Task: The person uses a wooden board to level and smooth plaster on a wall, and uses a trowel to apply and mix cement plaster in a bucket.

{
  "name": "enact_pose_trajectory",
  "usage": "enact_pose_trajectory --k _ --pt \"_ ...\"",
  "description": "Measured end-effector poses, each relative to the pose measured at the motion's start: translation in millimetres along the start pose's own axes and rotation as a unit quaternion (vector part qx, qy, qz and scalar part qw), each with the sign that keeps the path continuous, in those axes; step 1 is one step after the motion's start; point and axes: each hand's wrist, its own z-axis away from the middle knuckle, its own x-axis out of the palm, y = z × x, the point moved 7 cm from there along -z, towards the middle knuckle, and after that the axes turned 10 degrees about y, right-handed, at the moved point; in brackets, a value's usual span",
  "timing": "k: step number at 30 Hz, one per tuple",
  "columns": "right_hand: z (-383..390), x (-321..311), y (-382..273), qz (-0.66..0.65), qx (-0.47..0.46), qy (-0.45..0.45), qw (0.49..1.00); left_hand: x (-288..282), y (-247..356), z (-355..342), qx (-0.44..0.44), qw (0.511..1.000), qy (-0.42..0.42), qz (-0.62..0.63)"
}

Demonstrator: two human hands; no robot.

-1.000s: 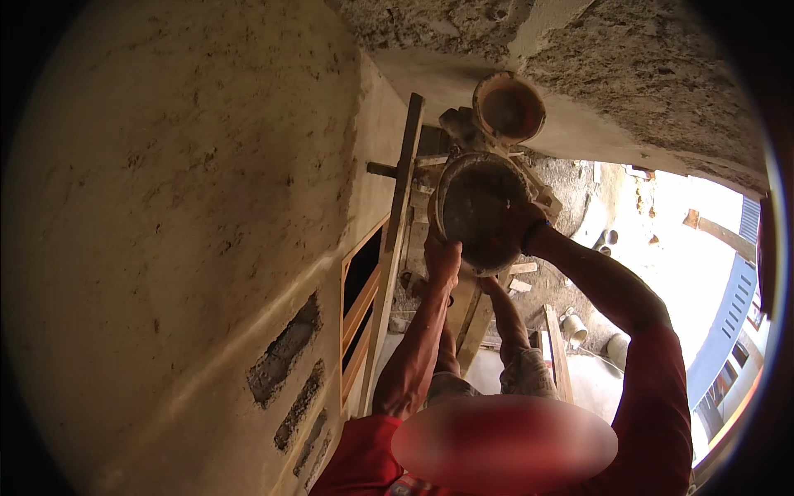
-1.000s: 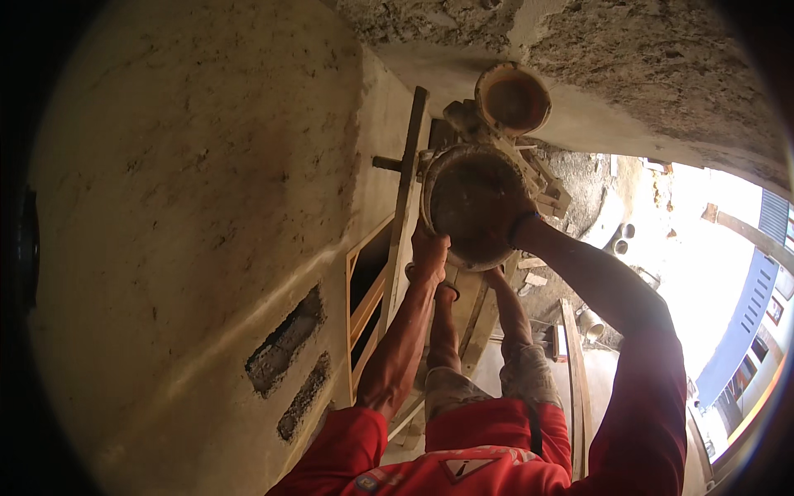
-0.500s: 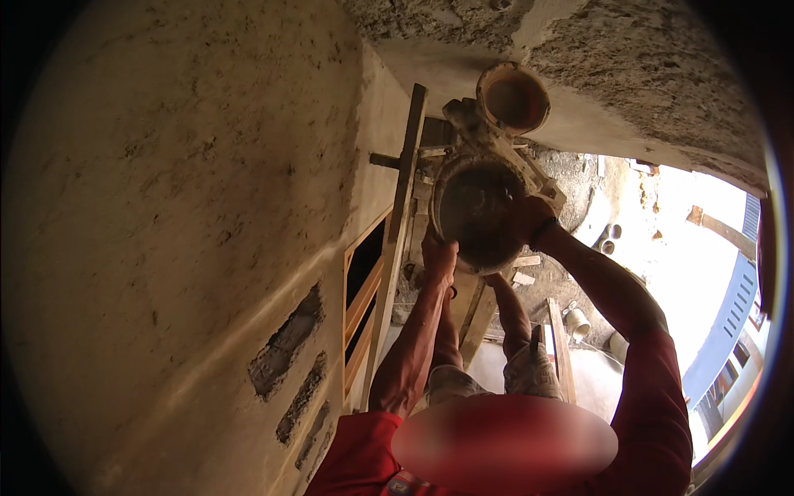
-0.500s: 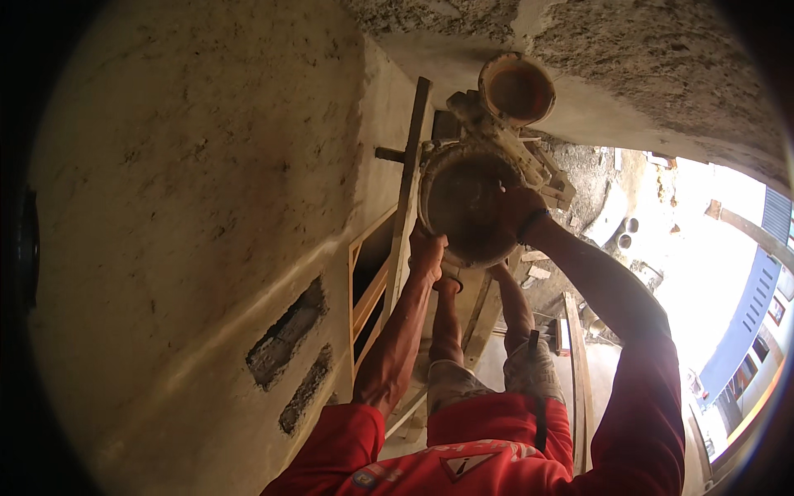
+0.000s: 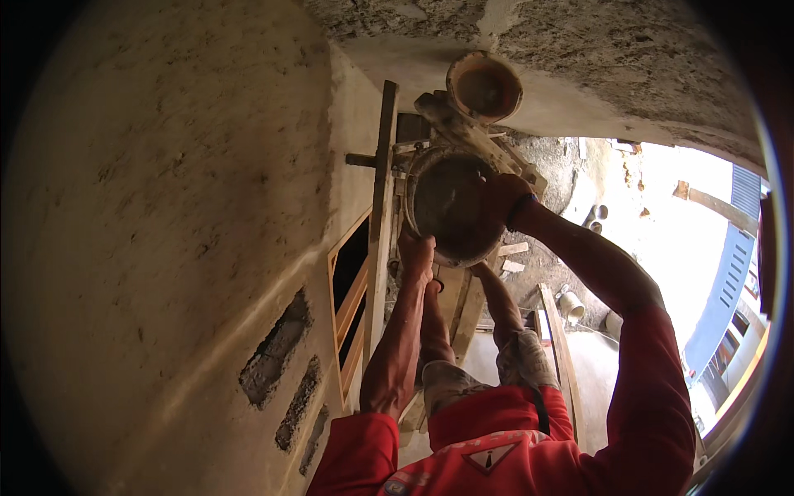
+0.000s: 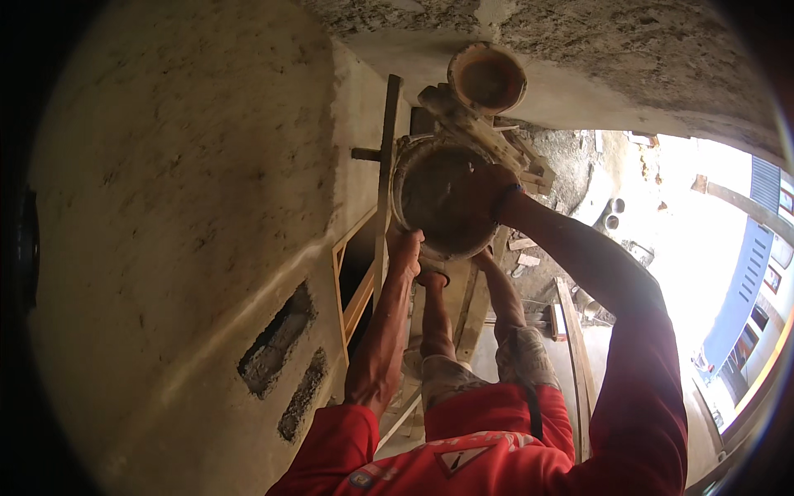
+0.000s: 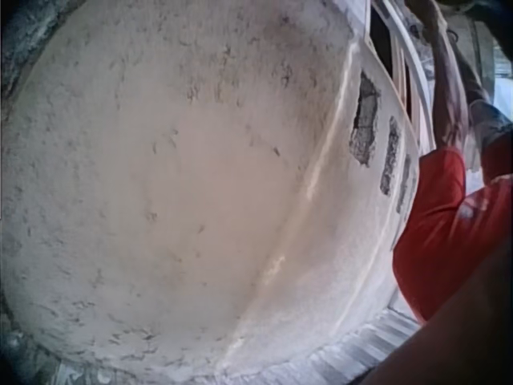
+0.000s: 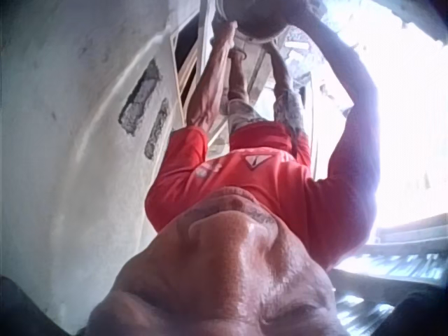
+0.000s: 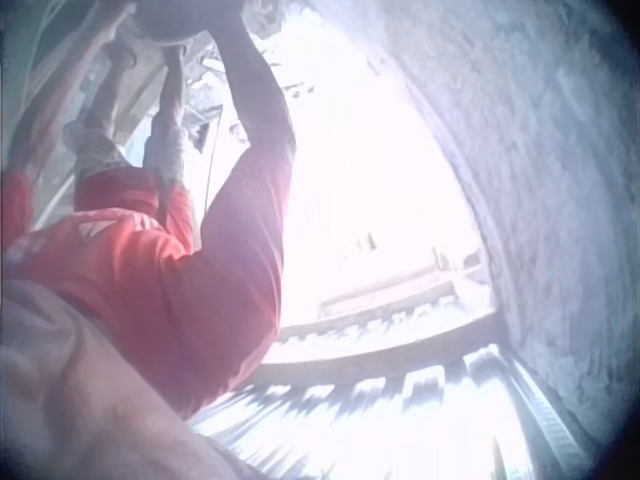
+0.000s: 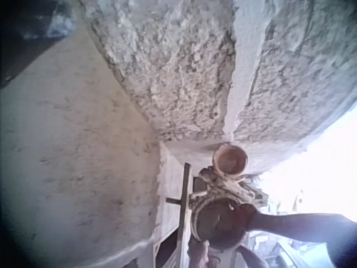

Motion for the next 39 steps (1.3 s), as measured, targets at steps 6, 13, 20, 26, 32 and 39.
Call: enact_pose_trajectory --k 6,13,20,26,32,39 --pt "0.2 62.2 -0.9 0.013 -0.073 -0.009 0.997 11.1 -7.8 0.2 0.023 0.997 -0.019 -0.069" --pt "11.4 58.2 -27.4 -0.018 -0.191 -0.165 0.967 -8.0 -27.7 -7.2 -0.042 0.999 -0.004 -0.005" --pt "5.2 66.5 2.1 -0.027 -0.004 0.030 0.999 11.2 13.1 5.0 0.042 0.999 -0.019 -0.025" --pt "51.2 78.1 -33.5 -0.030 -0.149 -0.033 0.988 14.6 15.3 8.1 0.000 0.997 -0.032 -0.064" --pt "2.5 15.6 11.5 0.016 -0.044 0.086 0.995 3.2 4.4 1.0 0.029 0.998 -0.012 -0.062" --pt "0.3 78.5 -1.1 0.072 -0.075 -0.084 0.991 14.2 12.6 12.2 0.060 0.996 0.007 -0.068"
